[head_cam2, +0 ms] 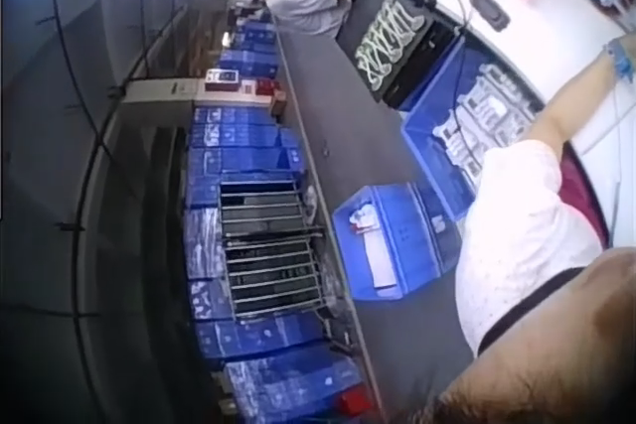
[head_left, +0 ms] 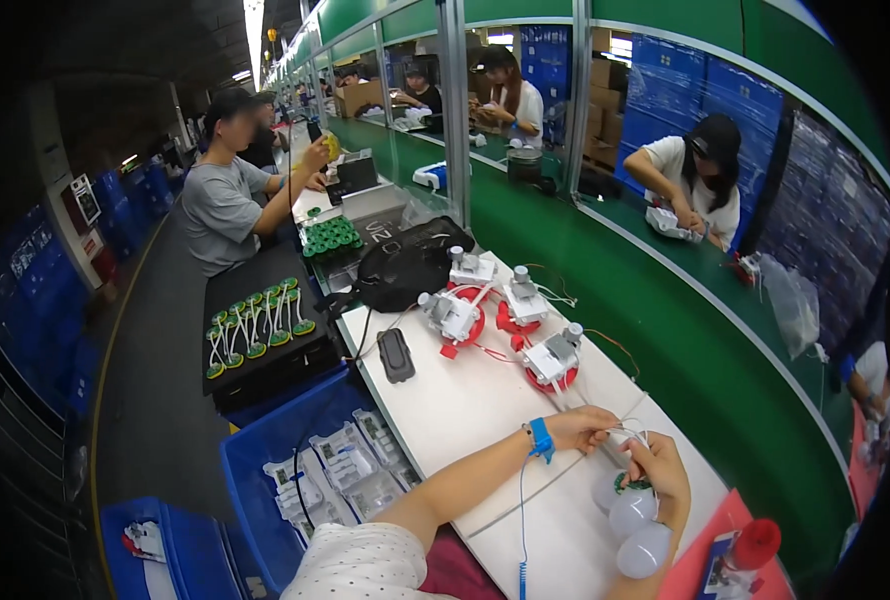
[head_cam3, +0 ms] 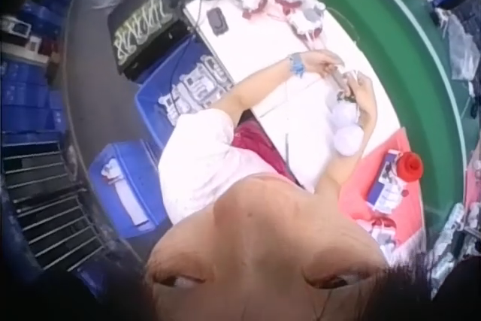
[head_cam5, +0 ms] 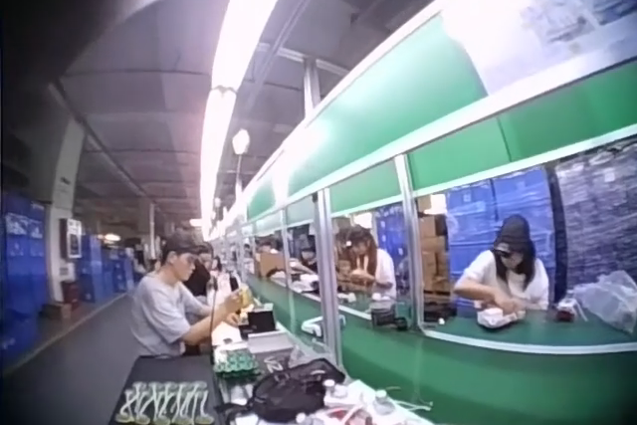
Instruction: Assembling LED light fixtures and connecting wiring on an assembly line.
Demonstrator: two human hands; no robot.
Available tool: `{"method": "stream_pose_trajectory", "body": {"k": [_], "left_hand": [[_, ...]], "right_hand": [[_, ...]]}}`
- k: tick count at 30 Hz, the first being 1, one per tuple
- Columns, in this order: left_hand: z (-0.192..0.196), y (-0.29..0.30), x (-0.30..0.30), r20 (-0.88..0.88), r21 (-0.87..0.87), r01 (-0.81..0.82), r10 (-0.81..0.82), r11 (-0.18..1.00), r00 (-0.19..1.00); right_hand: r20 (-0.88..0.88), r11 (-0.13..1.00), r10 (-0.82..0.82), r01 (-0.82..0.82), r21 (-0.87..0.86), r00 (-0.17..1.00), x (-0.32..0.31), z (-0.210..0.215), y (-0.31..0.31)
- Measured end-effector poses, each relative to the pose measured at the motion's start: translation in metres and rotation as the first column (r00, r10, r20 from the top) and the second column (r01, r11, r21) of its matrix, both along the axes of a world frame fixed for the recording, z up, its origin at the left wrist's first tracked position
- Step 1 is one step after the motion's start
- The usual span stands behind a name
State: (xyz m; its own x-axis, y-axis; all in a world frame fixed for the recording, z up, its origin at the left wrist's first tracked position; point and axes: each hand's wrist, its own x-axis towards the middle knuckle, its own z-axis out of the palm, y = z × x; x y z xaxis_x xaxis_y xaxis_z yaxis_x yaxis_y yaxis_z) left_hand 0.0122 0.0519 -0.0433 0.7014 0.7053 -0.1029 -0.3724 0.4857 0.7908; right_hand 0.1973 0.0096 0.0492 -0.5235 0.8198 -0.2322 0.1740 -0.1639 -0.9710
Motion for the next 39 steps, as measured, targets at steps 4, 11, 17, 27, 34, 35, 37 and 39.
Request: {"method": "stream_pose_trajectory", "body": {"k": [4,11,17,27,34,35,37,39], "left_hand": [[-0.003,0.002,0.006,0.029,-0.019,-0.045,0.045,0.999,0.999],[-0.015,0.009,0.021,0.112,0.012,-0.143,0.141,0.99,0.984],[-0.017,-0.028,0.036,-0.093,0.394,-0.593,0.673,0.702,0.734],[-0.014,-0.058,0.016,-0.166,0.564,-0.596,0.785,0.572,0.597],[0.005,-0.071,-0.009,-0.177,0.684,-0.488,0.772,0.543,0.61],[0.005,-0.069,-0.011,-0.181,0.678,-0.489,0.77,0.548,0.611],[0.008,-0.068,-0.017,-0.08,0.872,-0.365,0.832,0.325,0.549],[0.01,-0.068,-0.02,-0.064,0.881,-0.365,0.842,0.3,0.536]], "right_hand": [[-0.001,1.0,-0.017,0.017,0.004,1.0,-0.001,-0.001,0.001],[-0.04,0.998,-0.032,0.034,0.06,0.999,-0.011,-0.006,-0.005],[0.158,0.959,0.011,-0.056,0.278,0.987,-0.046,-0.009,-0.028],[0.536,0.945,0.001,-0.177,0.277,0.844,-0.032,0.025,-0.059],[0.782,0.593,-0.262,-0.544,0.593,0.566,-0.036,0.03,-0.072],[0.786,0.527,-0.36,-0.586,0.616,0.503,-0.033,0.028,-0.07],[0.795,0.504,-0.5,-0.632,0.589,0.343,-0.036,0.032,-0.069],[0.801,0.482,-0.525,-0.675,0.558,0.287,-0.033,0.031,-0.057]]}}
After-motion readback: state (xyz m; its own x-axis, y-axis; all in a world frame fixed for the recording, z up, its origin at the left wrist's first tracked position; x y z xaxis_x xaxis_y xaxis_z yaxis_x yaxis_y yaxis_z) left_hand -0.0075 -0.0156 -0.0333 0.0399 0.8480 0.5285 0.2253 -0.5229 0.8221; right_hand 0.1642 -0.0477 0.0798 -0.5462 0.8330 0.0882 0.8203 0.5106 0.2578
